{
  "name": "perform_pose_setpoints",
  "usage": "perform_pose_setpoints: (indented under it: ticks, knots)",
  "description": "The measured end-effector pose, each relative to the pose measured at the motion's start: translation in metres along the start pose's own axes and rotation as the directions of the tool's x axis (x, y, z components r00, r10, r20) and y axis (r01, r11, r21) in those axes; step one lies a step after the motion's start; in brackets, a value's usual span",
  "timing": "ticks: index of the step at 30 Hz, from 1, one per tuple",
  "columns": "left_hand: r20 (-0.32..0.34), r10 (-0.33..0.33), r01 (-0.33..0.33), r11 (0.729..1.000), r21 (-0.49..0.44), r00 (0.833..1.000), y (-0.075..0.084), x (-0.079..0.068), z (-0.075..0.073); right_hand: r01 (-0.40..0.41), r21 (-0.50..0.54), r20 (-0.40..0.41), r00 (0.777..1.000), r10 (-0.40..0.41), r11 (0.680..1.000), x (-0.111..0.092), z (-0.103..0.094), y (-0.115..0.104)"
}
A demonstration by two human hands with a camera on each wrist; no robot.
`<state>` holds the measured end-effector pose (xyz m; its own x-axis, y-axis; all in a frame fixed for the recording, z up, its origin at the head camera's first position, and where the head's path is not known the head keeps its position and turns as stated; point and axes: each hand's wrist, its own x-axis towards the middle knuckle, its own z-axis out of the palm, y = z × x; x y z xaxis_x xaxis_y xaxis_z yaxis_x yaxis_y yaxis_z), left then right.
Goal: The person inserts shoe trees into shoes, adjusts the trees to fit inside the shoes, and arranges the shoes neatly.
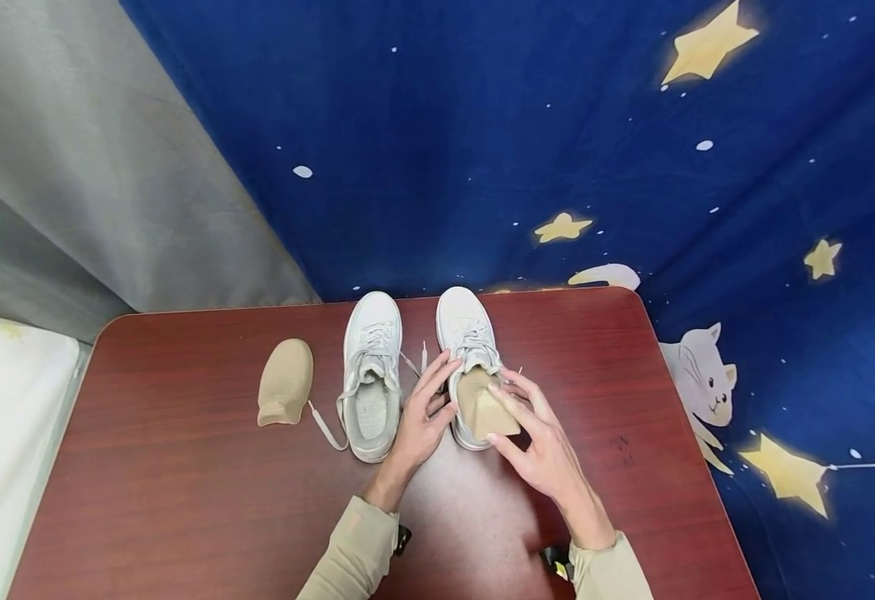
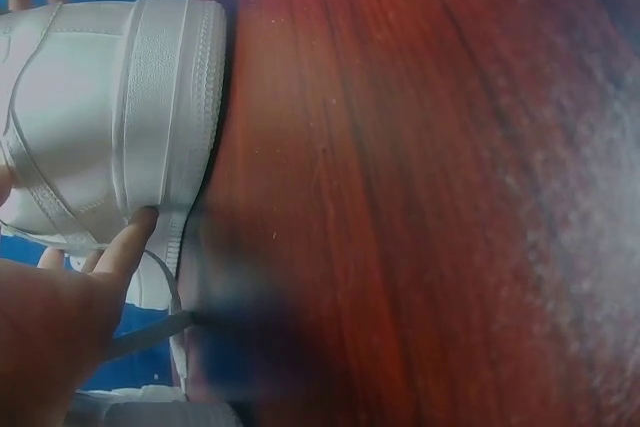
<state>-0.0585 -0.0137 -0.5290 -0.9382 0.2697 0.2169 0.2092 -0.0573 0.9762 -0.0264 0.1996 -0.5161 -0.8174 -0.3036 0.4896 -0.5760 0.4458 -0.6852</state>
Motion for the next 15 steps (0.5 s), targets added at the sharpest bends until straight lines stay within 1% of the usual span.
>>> perform_pose_setpoints:
  ticks: [4, 10, 15]
  knots:
    - [-0.005, 0.000, 0.000, 1.000, 0.001, 1.000, 0.0008, 0.0004, 0.0001, -0.006, 0.041, -0.005, 1.000, 0.006, 0.999, 0.0010, 0.0002, 0.0005]
    - [-0.011, -0.003, 0.002, 1.000, -0.004, 1.000, 0.0008, 0.0005, 0.0008, -0.048, 0.050, 0.003, 0.999, 0.048, 0.998, 0.0009, 0.0007, 0.0033]
    - [-0.014, -0.018, 0.018, 1.000, -0.013, 1.000, 0.0002, -0.0002, 0.0018, -0.040, 0.075, -0.002, 0.999, 0.040, 0.996, 0.0003, 0.0028, 0.0088]
